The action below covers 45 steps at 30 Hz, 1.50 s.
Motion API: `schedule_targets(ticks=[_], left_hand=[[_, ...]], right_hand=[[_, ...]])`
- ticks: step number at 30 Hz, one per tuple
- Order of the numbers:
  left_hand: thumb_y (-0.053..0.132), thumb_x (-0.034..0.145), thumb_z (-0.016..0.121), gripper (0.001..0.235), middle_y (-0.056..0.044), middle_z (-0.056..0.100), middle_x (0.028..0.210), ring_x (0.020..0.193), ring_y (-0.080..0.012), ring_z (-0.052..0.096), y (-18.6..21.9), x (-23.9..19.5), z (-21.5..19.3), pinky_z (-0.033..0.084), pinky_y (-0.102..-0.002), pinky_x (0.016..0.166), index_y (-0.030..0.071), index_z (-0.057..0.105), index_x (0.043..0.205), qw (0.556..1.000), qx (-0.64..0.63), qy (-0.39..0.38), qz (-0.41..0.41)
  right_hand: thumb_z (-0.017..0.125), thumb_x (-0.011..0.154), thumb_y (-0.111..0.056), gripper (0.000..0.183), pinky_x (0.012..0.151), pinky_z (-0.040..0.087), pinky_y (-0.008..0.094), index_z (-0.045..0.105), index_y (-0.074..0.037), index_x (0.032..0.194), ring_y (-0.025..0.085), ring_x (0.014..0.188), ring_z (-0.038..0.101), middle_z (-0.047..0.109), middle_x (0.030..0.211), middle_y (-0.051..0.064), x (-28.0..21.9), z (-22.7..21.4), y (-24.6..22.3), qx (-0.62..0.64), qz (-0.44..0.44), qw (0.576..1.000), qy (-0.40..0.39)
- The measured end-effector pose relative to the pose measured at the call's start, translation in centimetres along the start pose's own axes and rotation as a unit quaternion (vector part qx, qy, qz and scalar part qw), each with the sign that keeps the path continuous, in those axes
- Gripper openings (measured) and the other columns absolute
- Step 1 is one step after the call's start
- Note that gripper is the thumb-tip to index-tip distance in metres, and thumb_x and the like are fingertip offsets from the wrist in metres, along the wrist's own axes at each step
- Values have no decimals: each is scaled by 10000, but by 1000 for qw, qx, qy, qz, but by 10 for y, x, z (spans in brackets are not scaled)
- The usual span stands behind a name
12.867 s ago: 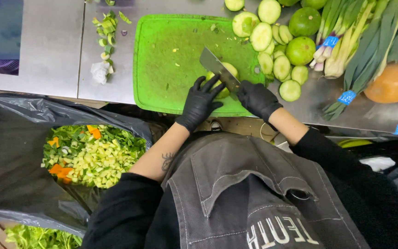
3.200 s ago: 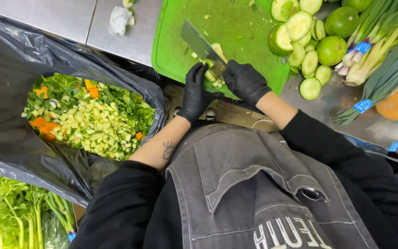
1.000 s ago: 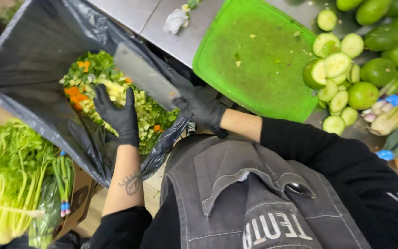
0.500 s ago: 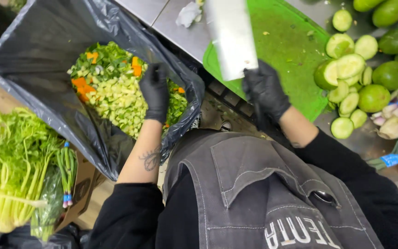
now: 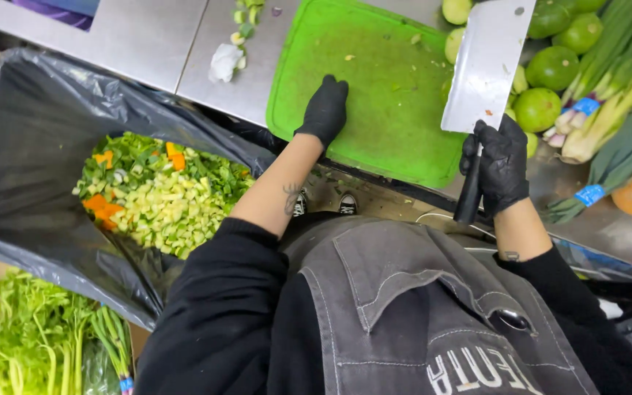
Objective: Chopping green vegetables and tomatoes into a large bag of mixed produce.
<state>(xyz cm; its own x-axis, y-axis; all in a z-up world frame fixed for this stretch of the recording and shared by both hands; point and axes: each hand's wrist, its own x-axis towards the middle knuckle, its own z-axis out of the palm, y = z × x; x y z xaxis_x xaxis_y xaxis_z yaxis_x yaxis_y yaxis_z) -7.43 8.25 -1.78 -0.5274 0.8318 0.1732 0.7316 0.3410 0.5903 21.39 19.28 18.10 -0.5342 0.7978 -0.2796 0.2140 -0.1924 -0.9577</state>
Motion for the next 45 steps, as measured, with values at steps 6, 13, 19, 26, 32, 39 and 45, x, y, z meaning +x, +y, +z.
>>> schedule_targets(ticks=[6, 13, 19, 26, 32, 39, 45], left_hand=[[42, 901, 571, 128, -265, 587, 1030, 821, -465, 659, 10, -23, -11, 537, -554, 714, 62, 622, 1017, 999, 6, -15, 42], [95, 826, 694, 170, -179, 702, 969, 816, -370, 701, -23, -38, -60, 564, -454, 734, 91, 713, 994, 993, -100, 58, -40], [89, 798, 744, 221, -143, 730, 988, 870, -305, 724, -18, -47, -72, 577, -383, 802, 78, 718, 1017, 967, -201, 77, -132], [33, 743, 749, 237, -217, 618, 972, 862, -453, 630, 28, -28, -8, 518, -515, 729, 58, 619, 939, 995, -87, 26, -28], [-2, 825, 675, 239, -217, 622, 969, 902, -457, 632, 3, -9, 33, 510, -546, 777, 56, 576, 1035, 999, -17, 17, 35], [16, 766, 661, 305, -201, 662, 987, 927, -440, 655, 49, 47, 45, 535, -522, 807, 65, 588, 1057, 980, -193, 21, 50], [67, 924, 571, 182, -257, 596, 1092, 943, -442, 644, 80, 61, 79, 537, -529, 773, 88, 620, 1098, 994, 12, -55, 90]], right_hand=[[580, 1044, -184, 186, 479, 440, 303, 615, -73, 1188, 147, 526, 526, 581, 737, 27, -10, -32, 31, 41, 11, 999, 6], [591, 1024, -201, 188, 469, 438, 304, 609, -65, 1152, 152, 515, 528, 578, 720, 27, -11, -30, 27, 27, 43, 998, 27], [589, 1020, -206, 177, 464, 431, 305, 611, -69, 1129, 152, 507, 528, 570, 703, 25, -8, -23, 23, 6, 55, 998, 18], [599, 1028, -184, 137, 464, 429, 304, 602, -69, 1103, 147, 504, 519, 561, 687, 27, -1, -21, 31, -17, 53, 998, -2], [582, 1012, -155, 119, 453, 426, 310, 599, -73, 1097, 151, 494, 508, 559, 673, 30, -14, -37, 38, -23, 77, 997, 18], [591, 1009, -150, 108, 472, 434, 308, 599, -72, 1084, 152, 507, 516, 564, 676, 33, -25, -64, 58, -9, 94, 994, 63], [588, 1001, -149, 85, 450, 421, 316, 600, -81, 1050, 157, 483, 509, 555, 652, 37, -32, -71, 53, -12, 101, 991, 88]])
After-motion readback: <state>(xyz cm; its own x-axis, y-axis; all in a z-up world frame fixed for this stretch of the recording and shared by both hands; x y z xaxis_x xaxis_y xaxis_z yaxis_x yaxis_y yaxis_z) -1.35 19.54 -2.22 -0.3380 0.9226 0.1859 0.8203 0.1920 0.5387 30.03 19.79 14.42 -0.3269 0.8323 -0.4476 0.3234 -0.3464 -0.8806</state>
